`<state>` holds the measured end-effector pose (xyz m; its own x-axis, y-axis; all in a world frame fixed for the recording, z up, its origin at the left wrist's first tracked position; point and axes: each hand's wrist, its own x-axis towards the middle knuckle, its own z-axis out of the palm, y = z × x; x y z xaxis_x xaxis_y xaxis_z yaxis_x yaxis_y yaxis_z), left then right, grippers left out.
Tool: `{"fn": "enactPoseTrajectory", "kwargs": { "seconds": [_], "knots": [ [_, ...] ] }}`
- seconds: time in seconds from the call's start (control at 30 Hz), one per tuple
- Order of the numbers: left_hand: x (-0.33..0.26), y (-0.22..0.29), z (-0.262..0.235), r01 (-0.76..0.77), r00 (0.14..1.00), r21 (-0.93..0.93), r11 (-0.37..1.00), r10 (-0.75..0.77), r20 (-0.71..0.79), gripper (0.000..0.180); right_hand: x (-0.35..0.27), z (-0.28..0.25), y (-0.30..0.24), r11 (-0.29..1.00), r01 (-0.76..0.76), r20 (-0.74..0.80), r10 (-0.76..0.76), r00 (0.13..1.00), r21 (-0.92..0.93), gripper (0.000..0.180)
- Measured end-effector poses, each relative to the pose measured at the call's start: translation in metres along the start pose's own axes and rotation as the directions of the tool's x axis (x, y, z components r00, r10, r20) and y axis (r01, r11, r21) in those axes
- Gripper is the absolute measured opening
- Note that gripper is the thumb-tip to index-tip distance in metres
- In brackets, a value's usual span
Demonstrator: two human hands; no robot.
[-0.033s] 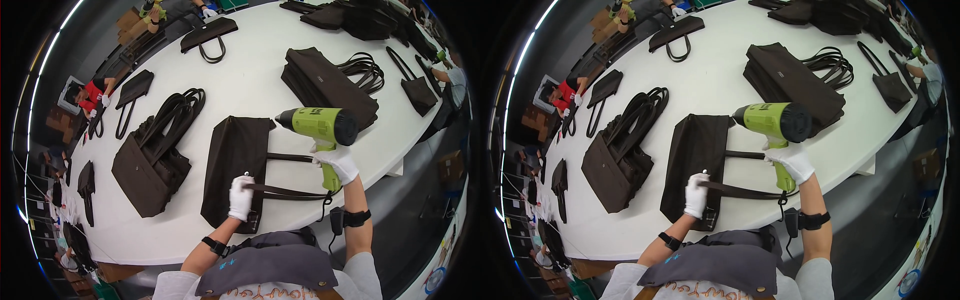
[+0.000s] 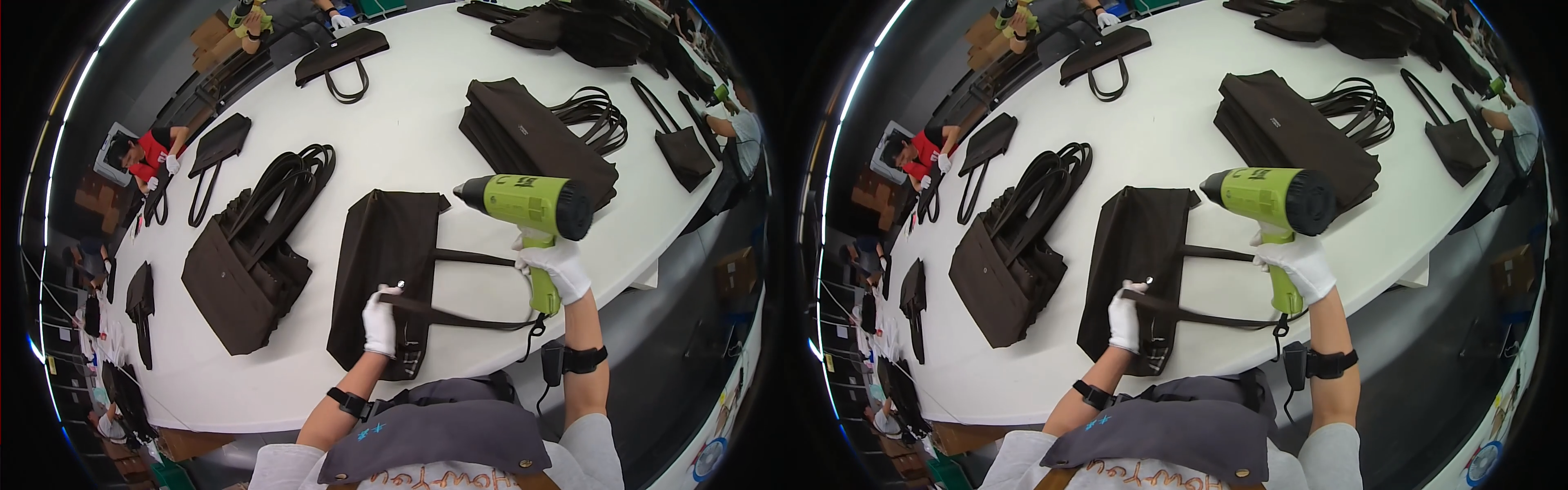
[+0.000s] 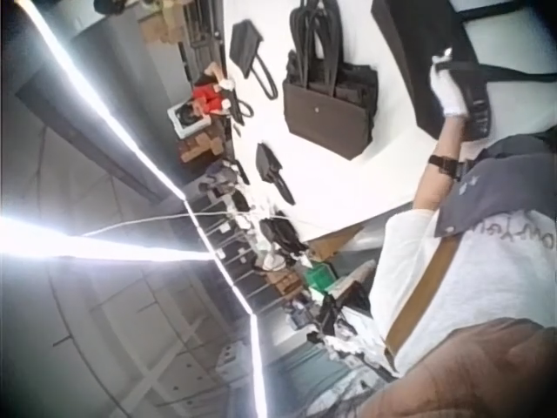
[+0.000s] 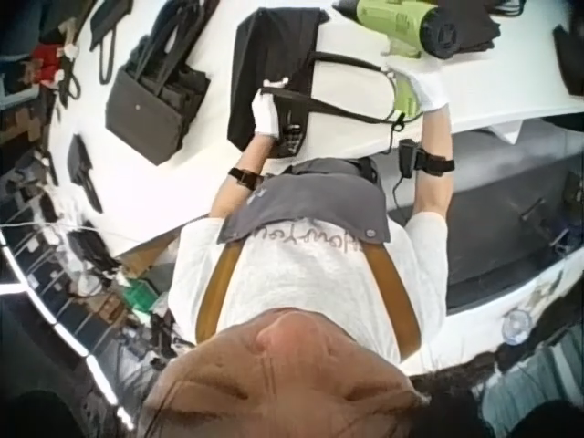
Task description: Using a heat gun to smooth and finish leather tote bags at a workshop station.
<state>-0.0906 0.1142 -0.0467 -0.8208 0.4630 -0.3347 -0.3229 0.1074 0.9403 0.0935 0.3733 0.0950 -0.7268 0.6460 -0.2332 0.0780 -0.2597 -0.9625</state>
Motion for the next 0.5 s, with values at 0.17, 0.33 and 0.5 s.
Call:
{"fn": "enactPoseTrajectory", "kwargs": {
  "seconds": [0.17, 0.33, 0.5],
  "knots": [
    [0.015, -0.006, -0.034, 0.373, 0.911, -0.680, 0.631, -0.388, 0.140, 0.054, -0.023, -0.011, -0.007, 1.000, 0.020, -0.101, -0.018, 0.995, 0.021, 0.032],
    [0.015, 0.000, -0.037, 0.408, 0.906, -0.683, 0.606, -0.360, 0.222, 0.057, -0.070, 0.000, 0.015, 0.984, -0.167, 0.097, 0.172, 0.980, -0.060, 0.025],
    [0.013, 0.005, -0.040, 0.463, 0.883, -0.630, 0.623, -0.384, 0.269, 0.056, -0.110, 0.016, 0.038, 0.914, -0.395, 0.398, 0.331, 0.856, 0.089, 0.044]
  ]
}}
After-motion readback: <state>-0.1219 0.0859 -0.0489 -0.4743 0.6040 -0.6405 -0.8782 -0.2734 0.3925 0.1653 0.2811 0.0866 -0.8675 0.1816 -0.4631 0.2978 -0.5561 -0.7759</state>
